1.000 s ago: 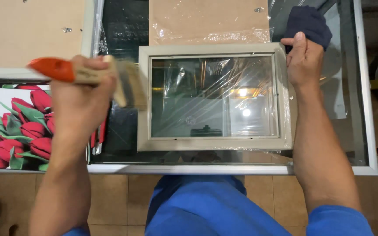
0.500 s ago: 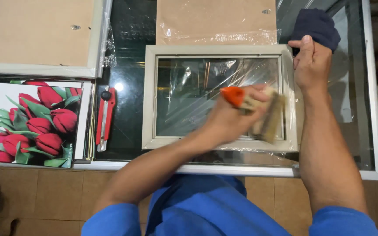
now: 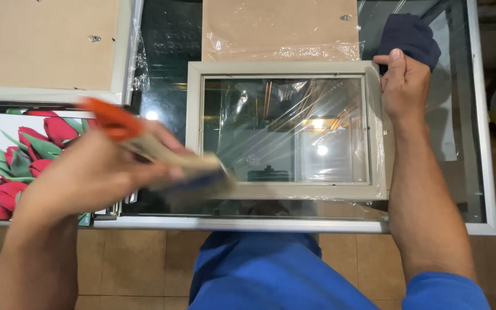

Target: Opening a picture frame, removing the backing and protective layers, and cleaning the glass using a brush.

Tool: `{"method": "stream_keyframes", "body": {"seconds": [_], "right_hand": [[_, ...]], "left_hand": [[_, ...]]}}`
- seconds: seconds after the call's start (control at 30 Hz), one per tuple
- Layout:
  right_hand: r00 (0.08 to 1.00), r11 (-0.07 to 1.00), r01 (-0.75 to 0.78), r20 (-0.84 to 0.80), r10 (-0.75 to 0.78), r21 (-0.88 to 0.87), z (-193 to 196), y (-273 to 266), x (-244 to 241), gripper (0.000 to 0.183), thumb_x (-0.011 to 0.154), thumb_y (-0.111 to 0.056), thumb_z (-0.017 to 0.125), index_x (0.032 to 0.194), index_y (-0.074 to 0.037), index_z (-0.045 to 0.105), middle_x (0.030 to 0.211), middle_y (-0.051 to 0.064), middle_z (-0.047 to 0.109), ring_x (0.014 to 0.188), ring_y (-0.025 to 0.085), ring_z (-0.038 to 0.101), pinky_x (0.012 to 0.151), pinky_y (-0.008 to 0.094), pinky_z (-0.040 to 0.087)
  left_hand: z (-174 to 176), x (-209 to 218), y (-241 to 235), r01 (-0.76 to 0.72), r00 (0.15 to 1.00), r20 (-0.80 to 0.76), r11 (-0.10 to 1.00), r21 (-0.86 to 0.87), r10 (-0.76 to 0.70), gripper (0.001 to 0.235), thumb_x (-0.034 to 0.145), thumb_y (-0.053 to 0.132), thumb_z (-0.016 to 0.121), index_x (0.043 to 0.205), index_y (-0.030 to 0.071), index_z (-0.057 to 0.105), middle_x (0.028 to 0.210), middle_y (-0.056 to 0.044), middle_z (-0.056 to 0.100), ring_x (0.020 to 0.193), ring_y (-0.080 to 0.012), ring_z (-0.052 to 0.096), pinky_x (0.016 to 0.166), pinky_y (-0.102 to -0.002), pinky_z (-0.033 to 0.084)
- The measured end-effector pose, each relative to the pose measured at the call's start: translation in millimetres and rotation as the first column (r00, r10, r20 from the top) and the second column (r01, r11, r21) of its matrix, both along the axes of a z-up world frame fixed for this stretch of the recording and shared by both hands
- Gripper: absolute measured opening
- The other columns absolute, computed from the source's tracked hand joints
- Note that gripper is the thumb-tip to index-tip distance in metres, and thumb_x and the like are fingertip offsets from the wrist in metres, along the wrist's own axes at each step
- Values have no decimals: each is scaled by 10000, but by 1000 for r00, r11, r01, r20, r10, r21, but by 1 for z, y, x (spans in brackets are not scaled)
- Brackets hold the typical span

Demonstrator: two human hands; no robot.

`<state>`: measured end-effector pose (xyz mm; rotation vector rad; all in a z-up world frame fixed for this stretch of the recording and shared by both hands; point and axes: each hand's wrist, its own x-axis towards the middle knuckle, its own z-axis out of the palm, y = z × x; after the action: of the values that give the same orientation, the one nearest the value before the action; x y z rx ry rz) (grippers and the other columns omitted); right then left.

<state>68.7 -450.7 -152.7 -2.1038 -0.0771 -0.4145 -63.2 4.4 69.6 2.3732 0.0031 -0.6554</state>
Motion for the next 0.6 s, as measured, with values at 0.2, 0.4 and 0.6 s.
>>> {"method": "stream_keyframes", "body": {"seconds": [0.2,0.4,0.6], "right_hand": [[1000,999,-13,-2,13,44,-5,-3,3,457,1222,-274,461,1122,60,756,629,5,490,549,93,410,566,241,365],[1000,999,8,-13,-7,33,1,1,-1,445,1218,-282,467,1119,34,764,639,-2,499,564,97,436,584,242,388],[1000,998,-9,-6,10,58,-3,-2,3,443,1214,-271,466,1114,49,755,648,-2,489,587,96,430,610,244,397]], "left_hand": [[-40,75,-29,211,975,24,954,213,-221,253,850,208,756,1091,131,744,981,-106,761,820,-259,775,768,-368,641],[-75,148,-2,85,362,896,966,243,-257,154,1043,8,819,900,0,761,752,-100,715,483,-209,583,451,-342,473],[-30,80,-85,469,882,-63,883,6,-468,307,799,236,749,1091,143,749,987,-51,795,820,-197,800,757,-316,654]]}}
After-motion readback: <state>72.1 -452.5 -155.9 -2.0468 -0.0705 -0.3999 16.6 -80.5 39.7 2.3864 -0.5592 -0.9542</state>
